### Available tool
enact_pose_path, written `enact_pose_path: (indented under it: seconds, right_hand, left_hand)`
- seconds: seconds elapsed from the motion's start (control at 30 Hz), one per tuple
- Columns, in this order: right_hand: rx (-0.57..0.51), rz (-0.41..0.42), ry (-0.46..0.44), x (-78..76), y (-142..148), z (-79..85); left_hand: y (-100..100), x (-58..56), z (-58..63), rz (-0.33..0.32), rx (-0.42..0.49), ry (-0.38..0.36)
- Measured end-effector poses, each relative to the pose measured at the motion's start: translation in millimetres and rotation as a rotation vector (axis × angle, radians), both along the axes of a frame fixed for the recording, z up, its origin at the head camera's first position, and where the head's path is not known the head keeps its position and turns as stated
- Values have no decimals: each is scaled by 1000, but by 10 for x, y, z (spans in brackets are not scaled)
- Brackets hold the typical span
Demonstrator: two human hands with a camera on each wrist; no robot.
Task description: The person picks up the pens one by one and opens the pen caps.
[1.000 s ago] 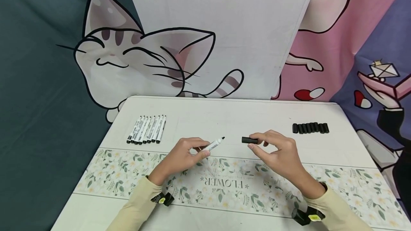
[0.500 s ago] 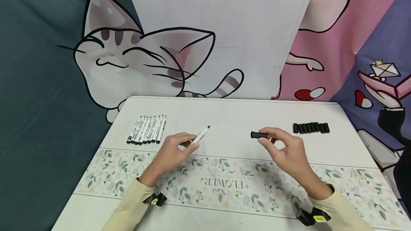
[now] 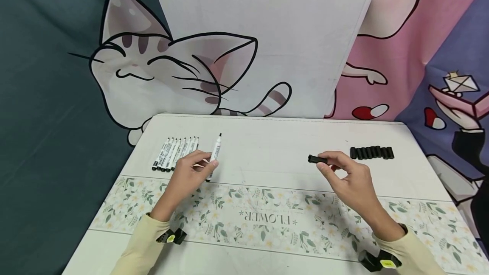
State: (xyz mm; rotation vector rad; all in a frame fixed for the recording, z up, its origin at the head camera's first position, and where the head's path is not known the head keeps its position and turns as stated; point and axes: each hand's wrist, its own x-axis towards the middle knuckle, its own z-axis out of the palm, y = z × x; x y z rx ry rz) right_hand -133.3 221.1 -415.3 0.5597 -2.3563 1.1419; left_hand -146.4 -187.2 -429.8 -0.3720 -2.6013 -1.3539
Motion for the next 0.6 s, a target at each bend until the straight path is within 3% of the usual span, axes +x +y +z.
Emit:
enact_pose_path:
  seconds: [0.4, 0.6]
  right_hand:
    - [-45, -56, -82, 41, 104, -39]
    - [-73, -68, -92, 43, 169, -48]
  left_hand:
    - [-401, -58, 26, 181, 0, -61]
    - [-680, -88, 13, 237, -67, -22]
